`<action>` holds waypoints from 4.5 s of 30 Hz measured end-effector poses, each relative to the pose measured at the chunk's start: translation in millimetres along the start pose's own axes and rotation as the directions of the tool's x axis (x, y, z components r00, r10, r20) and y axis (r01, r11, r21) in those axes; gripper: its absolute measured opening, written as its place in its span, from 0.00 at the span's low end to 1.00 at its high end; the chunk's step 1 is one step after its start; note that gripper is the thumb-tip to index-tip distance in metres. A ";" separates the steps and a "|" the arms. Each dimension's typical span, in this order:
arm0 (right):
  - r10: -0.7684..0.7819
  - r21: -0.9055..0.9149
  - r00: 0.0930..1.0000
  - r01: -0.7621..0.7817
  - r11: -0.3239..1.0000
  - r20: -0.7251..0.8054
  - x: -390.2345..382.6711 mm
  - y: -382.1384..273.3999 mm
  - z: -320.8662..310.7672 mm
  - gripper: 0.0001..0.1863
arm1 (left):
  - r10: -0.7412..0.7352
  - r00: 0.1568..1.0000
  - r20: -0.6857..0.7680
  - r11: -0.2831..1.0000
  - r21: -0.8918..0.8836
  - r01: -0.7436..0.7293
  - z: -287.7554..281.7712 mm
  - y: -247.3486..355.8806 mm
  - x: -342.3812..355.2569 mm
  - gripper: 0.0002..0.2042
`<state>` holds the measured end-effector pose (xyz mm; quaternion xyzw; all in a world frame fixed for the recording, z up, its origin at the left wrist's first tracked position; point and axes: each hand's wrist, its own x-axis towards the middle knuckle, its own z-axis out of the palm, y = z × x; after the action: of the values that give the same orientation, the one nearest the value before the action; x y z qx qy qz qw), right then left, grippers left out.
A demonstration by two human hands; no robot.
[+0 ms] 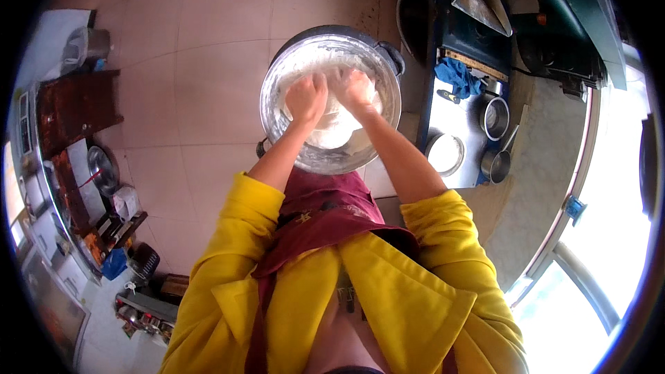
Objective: The person kneads a large mass of white dough inside a metal bowl using both hands. They repeatedly press, fold, and turn the dough to develop its texture throughout the clip.
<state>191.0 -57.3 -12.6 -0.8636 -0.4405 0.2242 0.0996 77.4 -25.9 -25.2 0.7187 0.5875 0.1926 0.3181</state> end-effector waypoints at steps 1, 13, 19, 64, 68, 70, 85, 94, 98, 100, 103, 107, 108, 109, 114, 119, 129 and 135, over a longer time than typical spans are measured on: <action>-0.105 0.035 0.994 0.105 0.994 0.026 -4.2 10.1 -3.5 0.21 | -0.037 0.997 0.061 0.998 -0.055 0.041 -9.7 3.1 -6.1 0.23; -0.261 -0.054 0.895 0.259 0.964 -0.362 -110.8 1.2 -8.0 0.11 | -0.010 0.994 -0.105 0.997 0.080 0.018 -27.2 32.4 -102.0 0.15; -0.237 -0.023 0.855 0.255 0.967 -0.462 -102.7 14.3 15.2 0.10 | 0.001 0.985 -0.171 1.000 -0.003 -0.001 -20.2 29.6 -98.7 0.17; -0.268 -0.038 0.880 0.275 0.961 -0.392 -104.1 12.4 -14.3 0.09 | 0.085 0.996 -0.035 0.996 0.017 -0.084 -19.7 37.2 -99.7 0.14; -0.236 -0.041 0.893 0.239 0.970 -0.383 -95.4 15.0 0.4 0.08 | 0.123 0.992 -0.027 0.992 0.018 -0.122 -16.6 26.7 -94.5 0.15; -0.242 -0.032 0.880 0.252 0.967 -0.409 -85.7 15.7 5.5 0.08 | 0.133 0.991 0.001 0.991 0.001 -0.133 -16.3 23.6 -86.1 0.15; -0.327 0.091 0.903 0.363 0.927 -0.278 -6.3 9.1 6.2 0.07 | -0.035 0.994 0.102 0.994 0.110 0.024 9.8 4.9 -26.3 0.15; -0.160 0.038 0.970 0.169 0.985 -0.184 3.6 4.2 10.4 0.09 | -0.031 0.999 0.010 0.979 0.203 0.028 23.8 -0.2 -16.0 0.18; -0.099 0.005 0.979 0.102 0.995 -0.179 10.9 9.0 17.0 0.15 | -0.111 0.994 -0.010 0.948 0.300 0.109 30.0 2.6 -7.5 0.17; -0.041 0.009 0.991 0.043 0.999 -0.127 11.6 3.5 12.2 0.16 | -0.080 0.996 -0.033 0.980 0.182 0.085 24.4 3.9 -7.1 0.18; -0.258 -0.068 0.947 0.249 0.966 -0.191 8.5 5.6 -0.3 0.16 | 0.035 0.999 0.006 0.998 0.049 -0.035 6.0 -1.8 -11.9 0.12; -0.286 -0.114 0.935 0.267 0.957 -0.210 2.7 45.2 -7.1 0.18 | 0.318 0.945 -0.075 0.935 -0.142 -0.326 -68.5 6.2 -26.8 0.09; -0.255 -0.180 0.957 0.229 0.957 -0.138 -6.9 40.9 -17.7 0.21 | 0.380 0.919 -0.102 0.917 -0.090 -0.389 -80.4 -2.3 -26.8 0.10; -0.188 -0.190 0.978 0.168 0.967 -0.094 -18.4 32.2 -24.1 0.23 | 0.441 0.889 -0.126 0.893 -0.033 -0.448 -91.0 -10.3 -25.1 0.10; 0.066 -0.361 0.997 -0.075 0.929 -0.038 -15.4 56.6 6.3 0.28 | 0.409 0.890 -0.201 0.909 0.180 -0.377 -98.7 -29.0 -19.9 0.19; 0.359 0.186 0.916 -0.390 0.902 0.181 0.4 44.6 -41.1 0.36 | 0.301 0.914 -0.272 0.954 0.090 -0.287 -85.8 -42.2 -26.7 0.18; 0.126 -0.191 0.983 -0.150 0.970 -0.131 -55.6 -7.4 24.3 0.25 | 0.343 0.907 -0.245 0.939 0.067 -0.337 -83.7 -29.8 -67.6 0.25; 0.364 0.085 0.818 -0.366 0.927 -0.446 -81.5 -68.3 23.7 0.26 | 0.505 0.862 -0.054 0.862 0.082 -0.500 -75.9 -35.0 -63.3 0.10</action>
<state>89.1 -83.2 16.2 -0.9602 -0.2319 0.0300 0.1528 -12.2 -65.8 11.9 0.8493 0.3973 0.2758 0.2115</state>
